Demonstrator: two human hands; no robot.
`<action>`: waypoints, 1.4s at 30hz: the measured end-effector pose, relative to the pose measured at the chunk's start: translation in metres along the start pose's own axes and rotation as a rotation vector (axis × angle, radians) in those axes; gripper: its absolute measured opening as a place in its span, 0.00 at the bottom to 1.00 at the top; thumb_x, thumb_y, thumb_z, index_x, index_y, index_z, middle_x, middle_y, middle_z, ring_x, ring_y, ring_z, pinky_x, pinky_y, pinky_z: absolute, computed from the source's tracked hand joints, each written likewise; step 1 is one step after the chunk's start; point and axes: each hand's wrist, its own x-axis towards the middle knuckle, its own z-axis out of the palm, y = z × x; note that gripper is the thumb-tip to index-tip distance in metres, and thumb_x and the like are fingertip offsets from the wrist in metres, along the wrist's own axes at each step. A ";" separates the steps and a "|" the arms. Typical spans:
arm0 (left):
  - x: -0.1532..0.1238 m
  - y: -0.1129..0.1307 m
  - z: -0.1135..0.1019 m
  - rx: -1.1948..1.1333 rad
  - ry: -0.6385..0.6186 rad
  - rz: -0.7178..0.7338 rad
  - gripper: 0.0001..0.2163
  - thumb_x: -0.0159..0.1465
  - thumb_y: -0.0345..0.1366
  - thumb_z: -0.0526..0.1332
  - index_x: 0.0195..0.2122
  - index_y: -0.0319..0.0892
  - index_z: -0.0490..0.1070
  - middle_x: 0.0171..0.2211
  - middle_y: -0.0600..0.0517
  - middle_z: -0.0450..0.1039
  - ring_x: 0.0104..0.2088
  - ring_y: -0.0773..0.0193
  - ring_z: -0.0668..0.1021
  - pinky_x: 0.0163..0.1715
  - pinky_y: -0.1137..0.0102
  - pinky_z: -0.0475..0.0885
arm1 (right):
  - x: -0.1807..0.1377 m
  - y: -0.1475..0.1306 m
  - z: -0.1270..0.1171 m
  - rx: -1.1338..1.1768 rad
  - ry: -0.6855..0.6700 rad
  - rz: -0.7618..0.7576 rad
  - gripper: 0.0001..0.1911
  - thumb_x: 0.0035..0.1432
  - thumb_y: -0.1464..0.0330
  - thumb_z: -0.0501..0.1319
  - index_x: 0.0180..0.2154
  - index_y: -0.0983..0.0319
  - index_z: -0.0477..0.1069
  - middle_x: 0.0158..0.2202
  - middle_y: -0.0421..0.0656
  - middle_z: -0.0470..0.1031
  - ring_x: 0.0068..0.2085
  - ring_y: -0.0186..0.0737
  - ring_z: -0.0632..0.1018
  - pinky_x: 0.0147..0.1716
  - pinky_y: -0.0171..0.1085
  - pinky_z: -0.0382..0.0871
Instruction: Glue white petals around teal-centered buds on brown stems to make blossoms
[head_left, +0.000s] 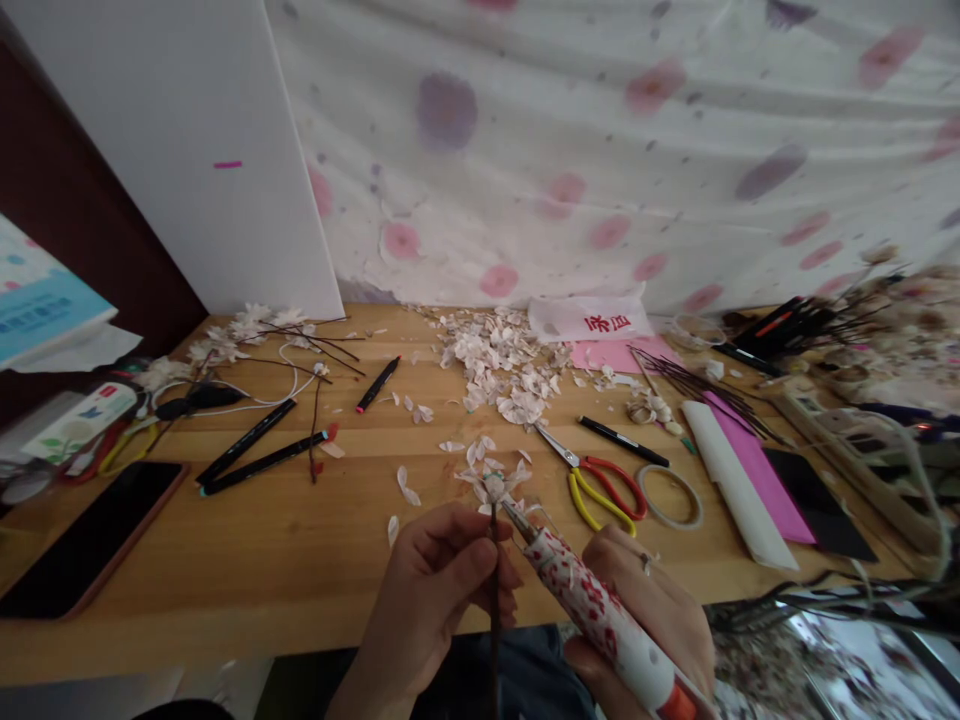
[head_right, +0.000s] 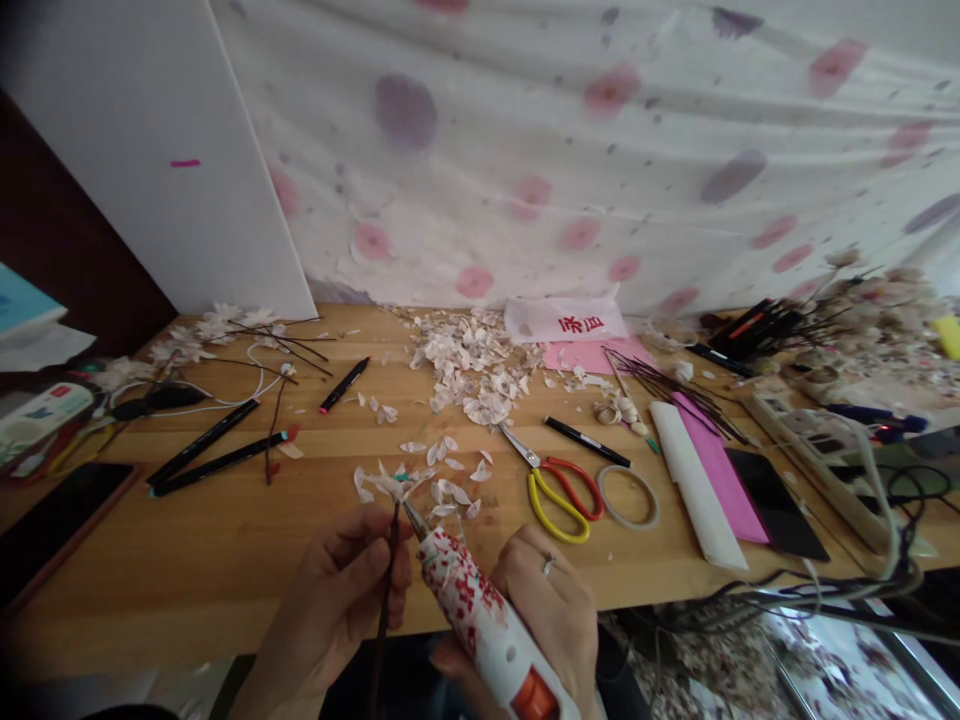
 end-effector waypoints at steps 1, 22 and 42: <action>0.000 0.000 0.000 0.000 -0.001 -0.003 0.09 0.55 0.40 0.81 0.32 0.44 0.86 0.22 0.53 0.82 0.17 0.70 0.81 0.17 0.82 0.72 | 0.000 0.000 0.000 0.001 0.001 -0.003 0.24 0.70 0.47 0.58 0.30 0.58 0.64 0.24 0.38 0.63 0.23 0.37 0.67 0.23 0.39 0.59; -0.005 0.018 -0.011 0.035 -0.010 -0.116 0.07 0.55 0.39 0.80 0.32 0.46 0.87 0.22 0.51 0.82 0.19 0.70 0.79 0.19 0.82 0.72 | 0.007 0.000 0.005 0.137 -0.010 0.120 0.31 0.64 0.38 0.57 0.26 0.58 0.63 0.23 0.37 0.63 0.23 0.35 0.67 0.22 0.36 0.55; -0.011 0.047 -0.064 0.223 0.421 0.149 0.17 0.39 0.43 0.86 0.25 0.41 0.85 0.16 0.57 0.69 0.17 0.73 0.70 0.14 0.82 0.65 | -0.026 0.064 -0.046 -0.193 0.201 0.768 0.21 0.55 0.51 0.70 0.37 0.62 0.82 0.24 0.43 0.79 0.24 0.43 0.77 0.21 0.36 0.67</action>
